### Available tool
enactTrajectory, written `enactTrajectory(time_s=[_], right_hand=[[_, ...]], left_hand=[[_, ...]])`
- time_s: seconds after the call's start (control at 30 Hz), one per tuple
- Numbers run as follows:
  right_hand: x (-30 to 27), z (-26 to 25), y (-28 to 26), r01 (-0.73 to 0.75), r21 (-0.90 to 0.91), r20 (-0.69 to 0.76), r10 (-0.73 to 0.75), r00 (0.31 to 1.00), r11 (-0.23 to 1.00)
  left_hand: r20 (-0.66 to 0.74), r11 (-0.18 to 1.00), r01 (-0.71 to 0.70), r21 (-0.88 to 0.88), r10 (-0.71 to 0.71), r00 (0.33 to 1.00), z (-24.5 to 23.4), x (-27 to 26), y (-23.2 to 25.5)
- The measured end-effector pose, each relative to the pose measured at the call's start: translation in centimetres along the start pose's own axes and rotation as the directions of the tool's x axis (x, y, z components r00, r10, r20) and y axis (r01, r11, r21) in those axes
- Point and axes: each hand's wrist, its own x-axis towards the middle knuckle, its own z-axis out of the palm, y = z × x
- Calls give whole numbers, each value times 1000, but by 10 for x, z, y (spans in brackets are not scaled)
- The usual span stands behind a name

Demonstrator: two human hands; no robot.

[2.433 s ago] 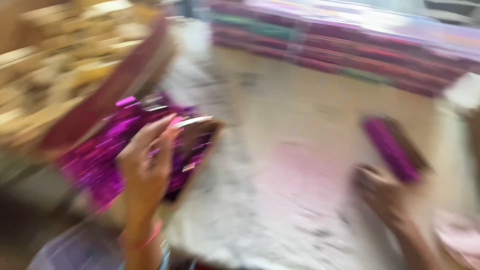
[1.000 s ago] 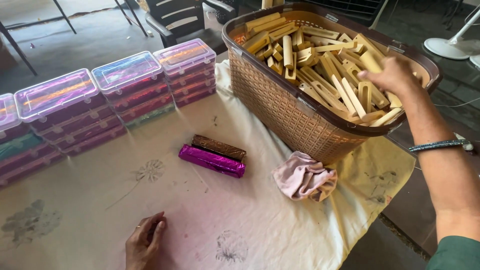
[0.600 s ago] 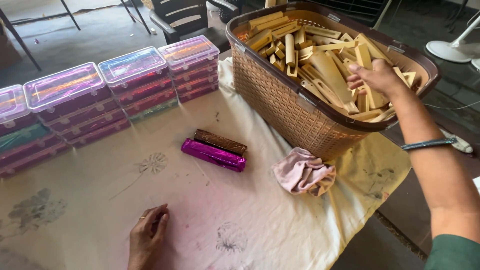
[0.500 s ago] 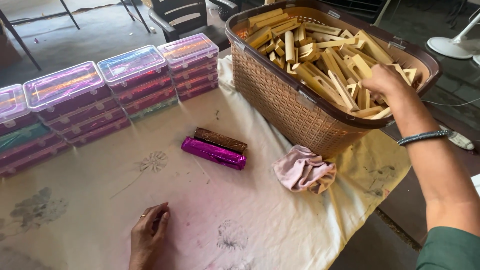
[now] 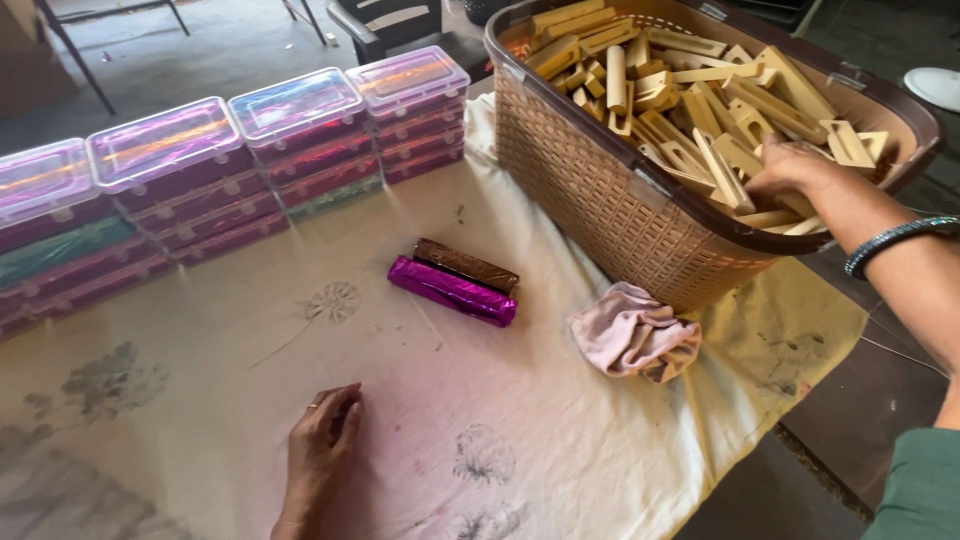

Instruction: The person retrieves a rectangular wooden object from a basket and wipes it with a cloth. They then place the object onto a sheet of metallic foil and wrap it tightly, folding the edges to enclose the item completely.

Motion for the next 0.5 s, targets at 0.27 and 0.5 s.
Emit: enactTrajectory(time_s=[0.27,0.5], right_hand=[[-178,-63,-68,395,112,-91,-387,918,912],[-375,-28,-214,647,246,133,-686,715,722]], left_hand=[[-75,982,-191,-3,190,979,-2,-3,-19],[-94,983,-185,-17,182,979,-4,-4,-19]])
